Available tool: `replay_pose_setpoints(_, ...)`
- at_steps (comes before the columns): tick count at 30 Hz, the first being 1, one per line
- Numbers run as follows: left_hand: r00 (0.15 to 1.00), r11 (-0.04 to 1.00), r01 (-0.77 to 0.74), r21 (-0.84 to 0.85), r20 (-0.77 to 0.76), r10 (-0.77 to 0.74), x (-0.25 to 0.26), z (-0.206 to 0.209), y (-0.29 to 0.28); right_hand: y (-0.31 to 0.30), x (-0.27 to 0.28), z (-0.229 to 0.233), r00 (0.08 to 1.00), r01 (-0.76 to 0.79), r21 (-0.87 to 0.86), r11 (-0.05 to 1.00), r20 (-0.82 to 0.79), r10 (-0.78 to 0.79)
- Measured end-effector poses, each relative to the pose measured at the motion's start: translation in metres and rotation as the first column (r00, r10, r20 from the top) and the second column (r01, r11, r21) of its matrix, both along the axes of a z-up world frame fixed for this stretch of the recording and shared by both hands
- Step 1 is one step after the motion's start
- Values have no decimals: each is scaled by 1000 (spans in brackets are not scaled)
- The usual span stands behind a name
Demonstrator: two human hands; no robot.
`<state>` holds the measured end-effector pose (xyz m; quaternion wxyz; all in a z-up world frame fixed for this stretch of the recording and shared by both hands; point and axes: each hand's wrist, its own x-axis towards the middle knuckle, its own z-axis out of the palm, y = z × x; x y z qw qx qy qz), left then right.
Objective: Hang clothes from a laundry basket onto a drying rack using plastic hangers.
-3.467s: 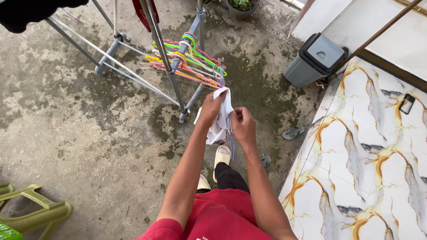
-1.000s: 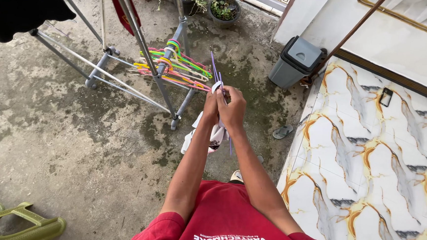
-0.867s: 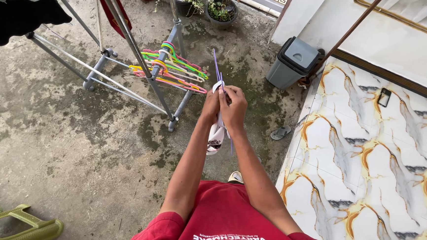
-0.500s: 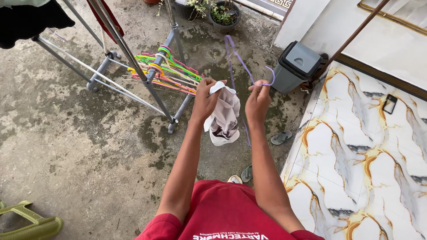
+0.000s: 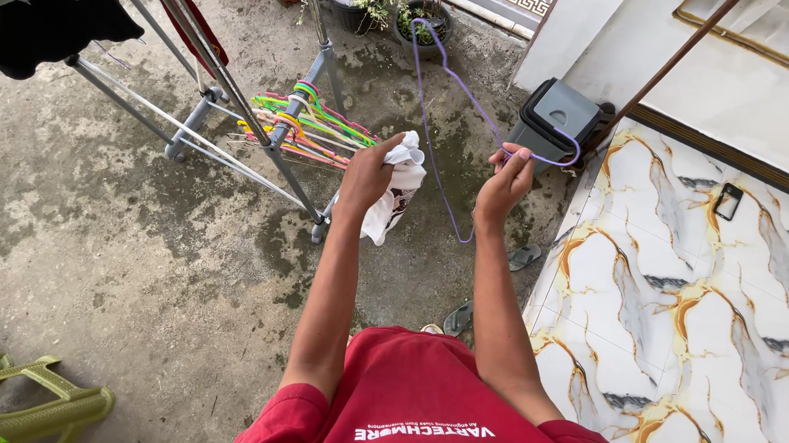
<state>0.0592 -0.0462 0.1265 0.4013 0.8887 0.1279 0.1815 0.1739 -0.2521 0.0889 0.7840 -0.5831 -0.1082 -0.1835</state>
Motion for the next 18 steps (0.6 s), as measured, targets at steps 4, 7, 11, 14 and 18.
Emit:
replay_pose_setpoints(4, 997, 999, 47, -7, 60, -46, -4, 3, 7, 3, -1, 9, 1000, 13, 94, 996, -15, -12)
replay_pose_setpoints(7, 980, 996, -25, 81, 201, 8, -4, -2, 10, 7, -4, 14, 998, 61, 101, 993, -34, -57)
replay_pose_setpoints(11, 980, 994, -98, 52, 180, 87, -6, -10, 13, 14, -9, 19, 1000, 24, 203, 979, -20, -20)
replay_pose_setpoints(14, 988, 994, -110, -12, 105, 111, -12, -6, 12, 19, -12, 26, 997, -42, 332, 942, -52, 63)
replay_pose_setpoints(18, 993, 989, -119, -91, -21, 117, -19, 0, 9, 24, -22, 44, 982, -134, 485, 864, -53, 182)
